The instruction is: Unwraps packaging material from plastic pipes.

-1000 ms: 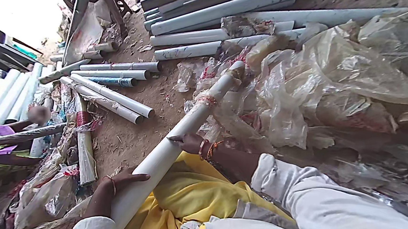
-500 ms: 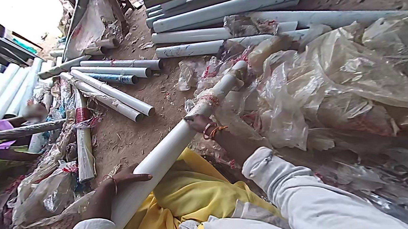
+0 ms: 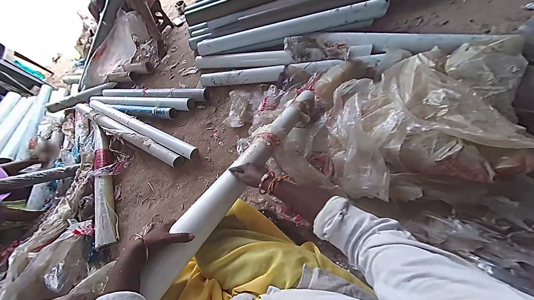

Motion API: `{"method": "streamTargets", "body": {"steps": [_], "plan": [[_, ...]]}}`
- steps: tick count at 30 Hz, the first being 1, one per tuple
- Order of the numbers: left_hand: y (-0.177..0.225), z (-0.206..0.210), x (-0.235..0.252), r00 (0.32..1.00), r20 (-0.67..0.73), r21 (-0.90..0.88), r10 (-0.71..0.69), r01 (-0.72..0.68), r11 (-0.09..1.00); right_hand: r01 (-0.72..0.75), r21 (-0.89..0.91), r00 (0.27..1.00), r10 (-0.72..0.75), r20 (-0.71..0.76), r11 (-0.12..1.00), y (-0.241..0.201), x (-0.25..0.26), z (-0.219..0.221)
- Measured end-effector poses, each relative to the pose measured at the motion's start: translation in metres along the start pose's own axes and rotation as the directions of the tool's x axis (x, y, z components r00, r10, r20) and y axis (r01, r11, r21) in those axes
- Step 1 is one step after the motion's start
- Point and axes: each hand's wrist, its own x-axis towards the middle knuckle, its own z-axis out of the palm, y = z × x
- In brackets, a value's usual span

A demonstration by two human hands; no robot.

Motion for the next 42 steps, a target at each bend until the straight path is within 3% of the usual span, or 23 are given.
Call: {"method": "streamTargets", "body": {"steps": [2,3,5,7,9,11,13,16,21,24,27,29,32,35,37,38,40,42], "plan": [[0.0,0.0,0.0,1.0,-0.013,-0.002,-0.002,0.002,1.0,0.095,-0.046,0.992,-0.091,0.086,0.994,-0.025,-0.019,0.02],[-0.001,0.0,0.001,1.0,-0.017,-0.006,-0.004,0.004,1.0,0.067,-0.053,0.996,-0.064,0.07,0.996,-0.023,-0.02,0.021],[-0.004,0.0,0.002,1.0,-0.008,-0.015,-0.01,0.01,1.0,-0.109,-0.012,0.989,0.108,-0.105,0.994,0.014,0.0,0.004],[-0.003,0.001,0.001,0.998,-0.056,0.023,-0.003,0.004,1.0,-0.278,0.062,0.932,0.285,-0.225,0.959,0.059,0.025,-0.027],[0.007,0.009,-0.002,0.979,-0.202,0.23,0.02,0.027,0.973,-0.327,0.093,0.903,0.34,-0.263,0.94,0.079,0.03,-0.044],[0.023,0.032,-0.012,0.942,-0.334,0.511,0.021,0.162,0.844,-0.276,0.157,0.91,0.31,-0.275,0.948,0.084,0.021,-0.037],[0.034,0.06,-0.02,0.905,-0.425,0.631,-0.005,0.301,0.715,-0.227,0.313,0.916,0.312,-0.253,0.922,0.088,0.008,-0.018],[0.031,0.069,-0.02,0.871,-0.489,0.643,0.036,0.332,0.69,-0.234,0.5,0.902,0.378,-0.207,0.834,0.1,-0.005,0.014],[0.044,0.05,-0.033,0.926,-0.374,0.59,-0.038,0.27,0.761,-0.177,0.545,0.905,0.353,-0.237,0.82,0.093,-0.034,0.019],[0.045,0.035,-0.041,0.979,-0.206,0.285,-0.002,0.062,0.957,-0.055,0.532,0.91,0.262,-0.322,0.845,0.091,-0.052,0.018],[0.037,0.023,-0.039,1.0,-0.024,-0.019,0.019,-0.019,1.0,0.133,0.372,0.894,0.051,-0.444,0.919,0.074,-0.07,0.029],[0.022,0.024,-0.027,1.0,0.028,-0.097,0.008,-0.005,0.995,0.18,0.27,0.919,-0.063,-0.39,0.946,0.054,-0.081,0.044],[0.007,0.03,-0.015,0.999,0.034,-0.152,-0.024,0.029,0.988,0.241,0.144,0.959,-0.213,-0.186,0.96,0.018,-0.09,0.076],[0.006,0.029,-0.014,0.999,0.033,-0.167,-0.004,0.01,0.986,0.407,0.057,0.912,-0.402,-0.079,0.912,-0.018,-0.099,0.098],[0.005,0.027,-0.012,0.998,0.054,-0.173,0.025,-0.015,0.985,0.441,0.024,0.894,-0.437,-0.101,0.897,-0.019,-0.096,0.102],[0.004,0.026,-0.01,0.997,0.066,-0.174,0.032,-0.02,0.985,0.387,0.029,0.916,-0.381,-0.121,0.922,-0.011,-0.089,0.096],[0.003,0.024,-0.009,0.997,0.068,-0.183,0.027,-0.014,0.983,0.131,0.105,0.973,-0.108,-0.202,0.986,0.025,-0.058,0.068],[0.004,0.025,-0.008,0.997,0.07,-0.179,0.027,-0.014,0.984,-0.149,0.261,0.919,0.231,-0.319,0.954,0.072,-0.019,0.029]]}}
